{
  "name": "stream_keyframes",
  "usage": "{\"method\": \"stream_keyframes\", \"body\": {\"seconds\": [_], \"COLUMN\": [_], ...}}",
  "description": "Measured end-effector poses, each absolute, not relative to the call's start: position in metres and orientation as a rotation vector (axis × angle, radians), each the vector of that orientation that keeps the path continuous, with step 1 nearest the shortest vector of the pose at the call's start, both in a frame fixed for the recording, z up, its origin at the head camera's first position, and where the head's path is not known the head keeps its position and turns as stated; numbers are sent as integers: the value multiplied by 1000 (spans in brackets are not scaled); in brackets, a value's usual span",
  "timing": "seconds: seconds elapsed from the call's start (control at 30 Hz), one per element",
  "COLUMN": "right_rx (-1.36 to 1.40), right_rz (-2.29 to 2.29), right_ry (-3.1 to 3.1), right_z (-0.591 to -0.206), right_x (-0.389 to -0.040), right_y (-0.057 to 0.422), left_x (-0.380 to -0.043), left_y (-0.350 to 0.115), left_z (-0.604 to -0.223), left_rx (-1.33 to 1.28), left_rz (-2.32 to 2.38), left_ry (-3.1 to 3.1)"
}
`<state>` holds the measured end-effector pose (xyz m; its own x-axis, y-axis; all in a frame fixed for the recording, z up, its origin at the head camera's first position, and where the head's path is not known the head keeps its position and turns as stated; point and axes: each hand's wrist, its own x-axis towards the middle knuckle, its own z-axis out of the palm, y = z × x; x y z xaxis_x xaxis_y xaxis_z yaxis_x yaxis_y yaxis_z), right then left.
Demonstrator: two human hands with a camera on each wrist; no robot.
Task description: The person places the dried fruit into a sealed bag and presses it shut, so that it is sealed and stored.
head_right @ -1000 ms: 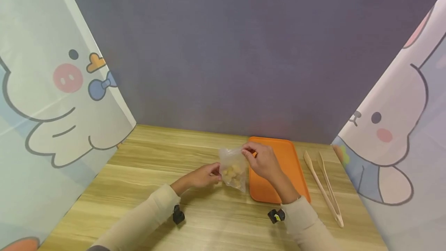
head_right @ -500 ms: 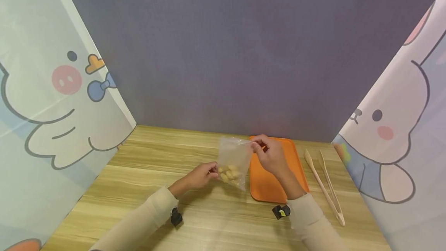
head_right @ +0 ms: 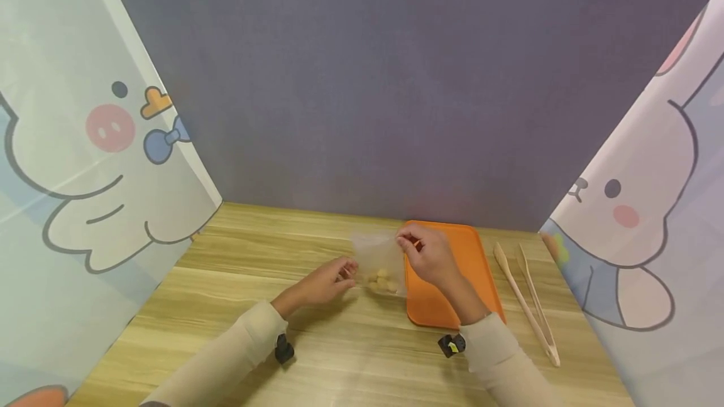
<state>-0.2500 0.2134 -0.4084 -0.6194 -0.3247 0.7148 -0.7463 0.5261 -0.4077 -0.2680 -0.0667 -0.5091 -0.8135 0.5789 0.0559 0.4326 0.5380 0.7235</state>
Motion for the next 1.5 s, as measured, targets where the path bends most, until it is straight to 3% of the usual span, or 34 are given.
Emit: {"method": "stream_keyframes", "body": {"seconds": [0.37, 0.73, 1.23, 1.5], "right_rx": [867, 848, 673, 610], "right_rz": [933, 1012, 1369, 1154], "right_ry": [-2198, -2132, -2199, -2591], "right_z": [-410, -418, -458, -486], "right_x": [-249, -249, -244, -235], "right_y": [213, 213, 219, 208], "left_x": [-280, -283, -272, -272], "left_y": [-66, -67, -61, -58], "left_z": [-464, -441, -399, -388], "left_rx": [1063, 1153, 1255, 1269], "left_rz": [1478, 1341, 1297, 1417], "left_ry": [2595, 2614, 2856, 2886]}}
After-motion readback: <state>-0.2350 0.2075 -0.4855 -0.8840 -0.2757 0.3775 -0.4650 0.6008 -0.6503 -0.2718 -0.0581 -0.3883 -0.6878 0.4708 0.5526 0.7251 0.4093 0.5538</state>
